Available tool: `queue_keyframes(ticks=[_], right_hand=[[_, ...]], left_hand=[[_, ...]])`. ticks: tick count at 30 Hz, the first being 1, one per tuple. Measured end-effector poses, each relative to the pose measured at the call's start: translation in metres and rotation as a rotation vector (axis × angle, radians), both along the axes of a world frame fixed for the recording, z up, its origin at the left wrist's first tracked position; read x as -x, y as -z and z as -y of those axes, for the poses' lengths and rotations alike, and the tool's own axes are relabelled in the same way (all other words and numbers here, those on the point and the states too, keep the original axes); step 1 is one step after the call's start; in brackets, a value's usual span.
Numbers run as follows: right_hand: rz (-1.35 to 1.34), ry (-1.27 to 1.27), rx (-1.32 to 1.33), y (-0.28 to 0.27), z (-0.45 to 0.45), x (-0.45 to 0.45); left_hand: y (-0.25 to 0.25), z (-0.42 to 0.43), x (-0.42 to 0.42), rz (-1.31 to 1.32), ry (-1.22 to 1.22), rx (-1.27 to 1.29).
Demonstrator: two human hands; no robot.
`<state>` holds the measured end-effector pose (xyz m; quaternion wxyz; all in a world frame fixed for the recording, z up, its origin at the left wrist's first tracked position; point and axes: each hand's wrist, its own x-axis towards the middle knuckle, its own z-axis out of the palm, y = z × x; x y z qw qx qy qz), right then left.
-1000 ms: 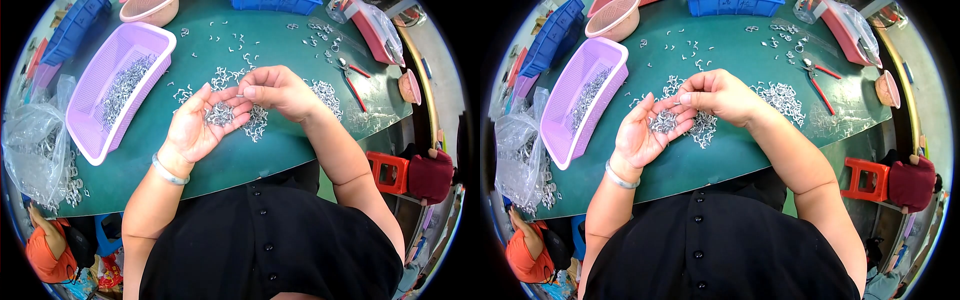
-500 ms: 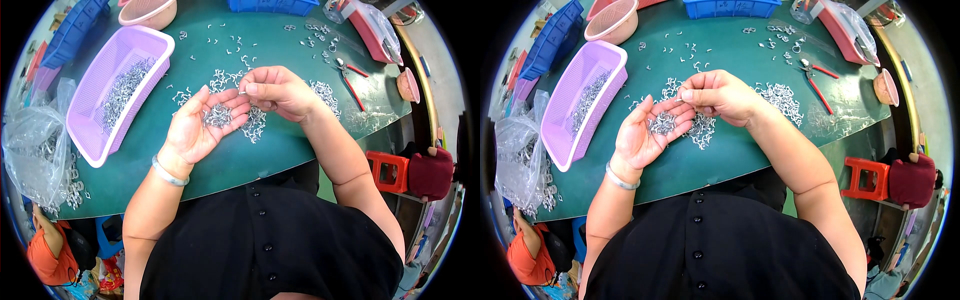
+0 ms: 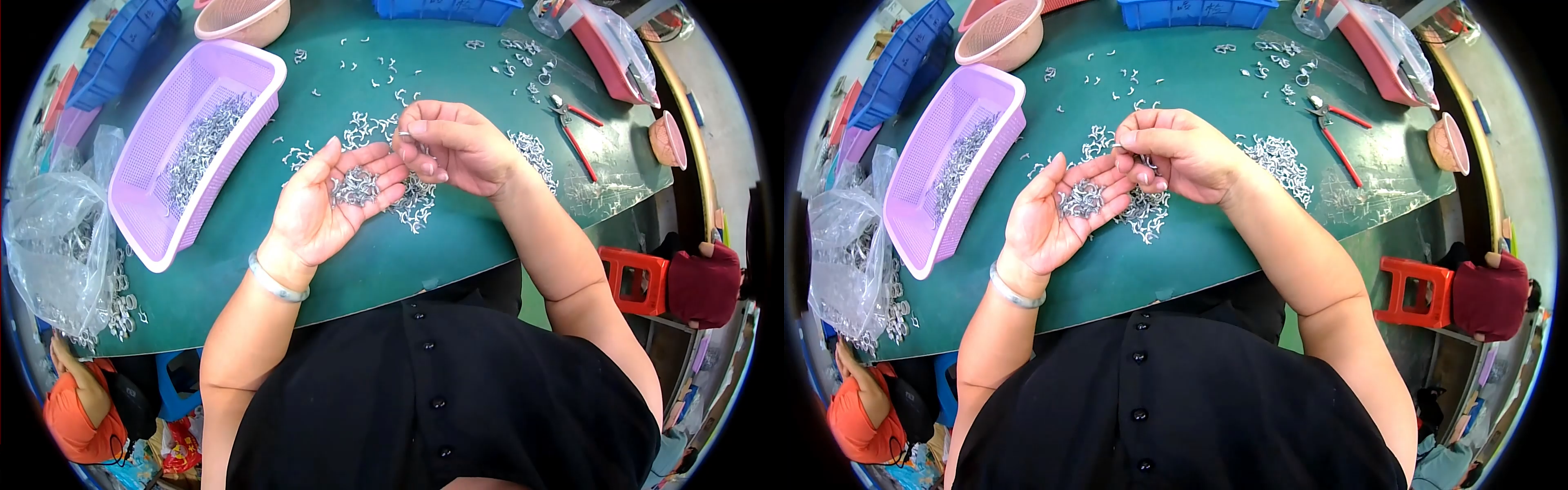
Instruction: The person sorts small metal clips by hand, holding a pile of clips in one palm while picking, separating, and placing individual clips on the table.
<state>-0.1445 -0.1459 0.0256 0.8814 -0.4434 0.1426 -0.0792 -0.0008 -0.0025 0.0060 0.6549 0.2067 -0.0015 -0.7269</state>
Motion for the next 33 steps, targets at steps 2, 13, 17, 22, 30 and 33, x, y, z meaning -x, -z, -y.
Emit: queue_keyframes(ticks=[2,13,17,22,30,33], right_hand=[[-0.031,-0.003,0.006,0.000,0.000,0.000],[0.012,-0.005,0.055,0.002,-0.001,0.001],[0.059,-0.017,0.154,0.000,-0.005,0.001],[0.066,0.001,0.083,-0.002,-0.006,0.002],[-0.019,-0.002,0.154,-0.007,-0.007,0.001],[-0.037,-0.029,0.599,0.001,-0.015,-0.003]], left_hand=[[0.001,0.000,-0.001,-0.009,0.002,0.004],[0.001,0.001,-0.001,-0.021,-0.006,-0.005],[0.002,0.000,-0.002,-0.013,-0.001,0.008],[0.000,0.000,-0.002,-0.006,0.001,0.020],[-0.001,-0.001,-0.001,0.015,0.013,0.026],[0.001,0.000,0.000,0.071,-0.009,-0.008]])
